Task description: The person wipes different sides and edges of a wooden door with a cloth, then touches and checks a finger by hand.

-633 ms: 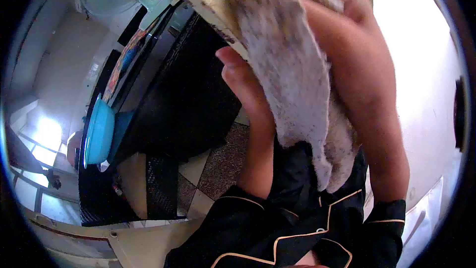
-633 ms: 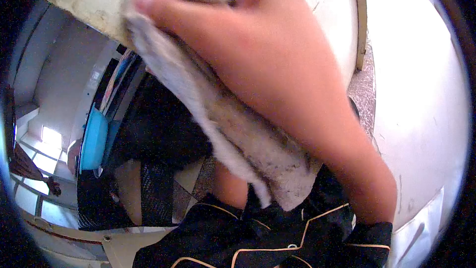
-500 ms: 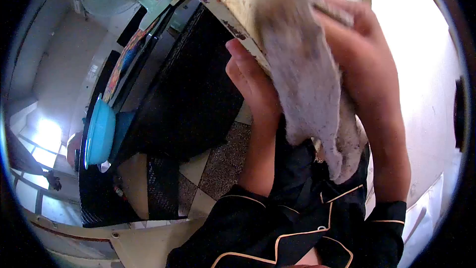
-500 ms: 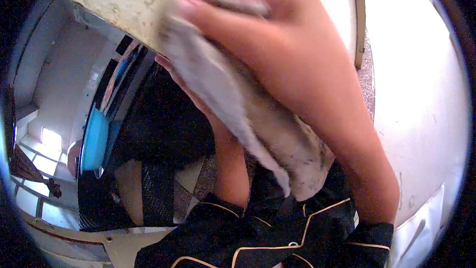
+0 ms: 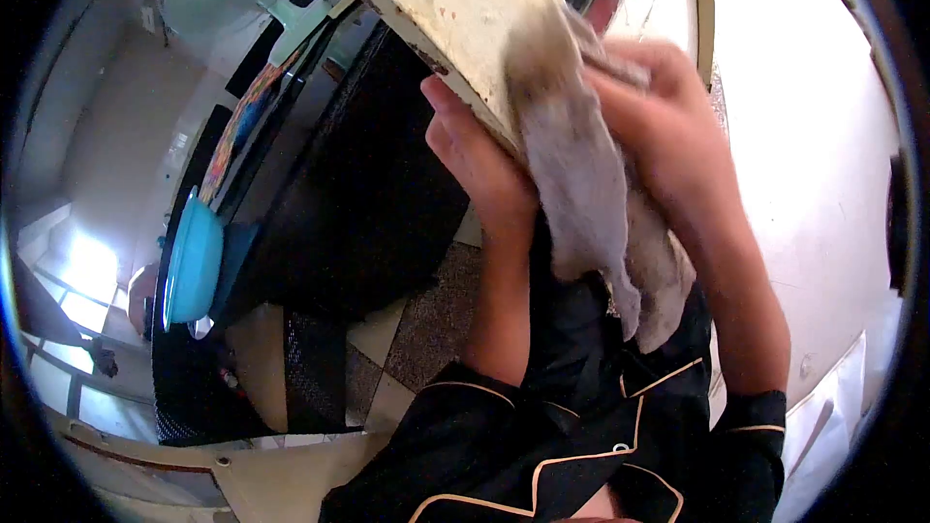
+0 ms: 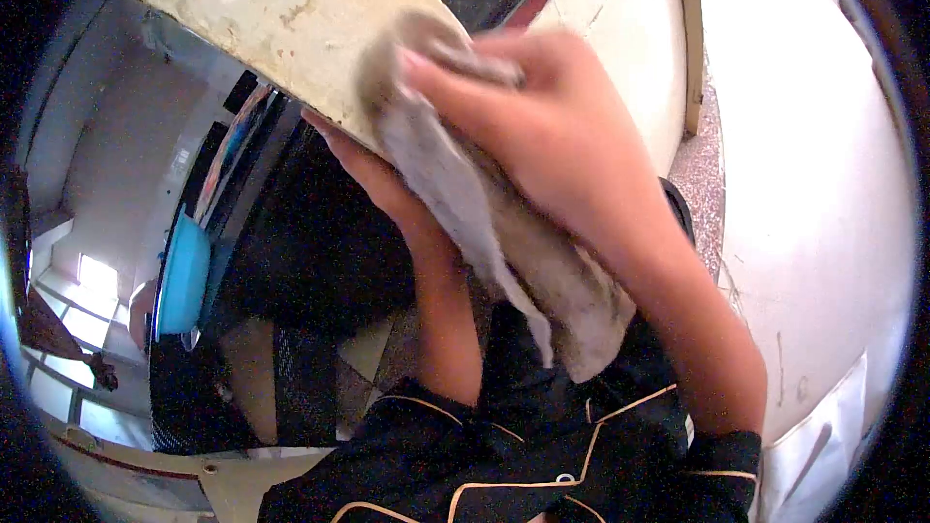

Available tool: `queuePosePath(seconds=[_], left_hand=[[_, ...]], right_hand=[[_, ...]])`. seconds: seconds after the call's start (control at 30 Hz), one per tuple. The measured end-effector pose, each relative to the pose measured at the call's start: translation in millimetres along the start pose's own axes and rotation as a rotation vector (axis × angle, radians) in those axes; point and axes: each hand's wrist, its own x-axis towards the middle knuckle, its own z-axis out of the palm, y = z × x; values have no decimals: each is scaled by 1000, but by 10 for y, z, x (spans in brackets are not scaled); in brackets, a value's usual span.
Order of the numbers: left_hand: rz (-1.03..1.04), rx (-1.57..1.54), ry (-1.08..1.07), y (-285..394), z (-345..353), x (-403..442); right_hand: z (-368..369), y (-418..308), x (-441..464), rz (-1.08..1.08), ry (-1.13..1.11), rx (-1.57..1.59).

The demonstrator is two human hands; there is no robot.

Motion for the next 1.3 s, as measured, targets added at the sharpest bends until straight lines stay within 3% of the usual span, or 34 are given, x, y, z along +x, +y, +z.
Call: queuePosePath(seconds=[0.13, 0.27, 0.4, 0.53, 0.6, 0.67, 0.7, 0.8, 0.9, 0.97, 1.03, 1.1, 1.2, 1.3], left_hand=[[50, 131, -70, -11, -138, 54], [25, -47, 73, 21, 72, 45], [-99, -106, 6, -34, -67, 57], [93, 26, 54, -121, -42, 82], [-19, -22, -2, -162, -138, 81], [-76, -27, -38, -119, -113, 40], [42, 69, 29, -47, -9, -2], [49, -11, 55, -182, -95, 71], [-257, -110, 72, -252, -223, 77], [-117, -107, -160, -52, -94, 28], [-75, -149, -254, -47, -66, 27], [-138, -294, -357, -45, -54, 36], [-166, -267, -331, 42, -36, 18], [-119, -180, -131, -16, -78, 18]], right_hand=[[72, -171, 30, -82, 52, 35], [31, -16, -28, 15, 13, 28], [43, -170, 25, -63, 22, 5], [13, 20, -15, -15, 20, 39], [35, -204, 87, -40, 19, -59], [65, -151, -22, -27, 54, -1], [57, 1, -73, -32, 19, 91], [-15, -40, -43, -3, -39, 189], [34, -155, -61, 5, 67, 99], [3, 16, -120, 51, 12, 194], [35, 66, -112, -11, 27, 217], [78, -129, -53, -59, 81, 205], [114, -36, -140, -111, 148, 107], [129, -4, -176, 11, 162, 268]])
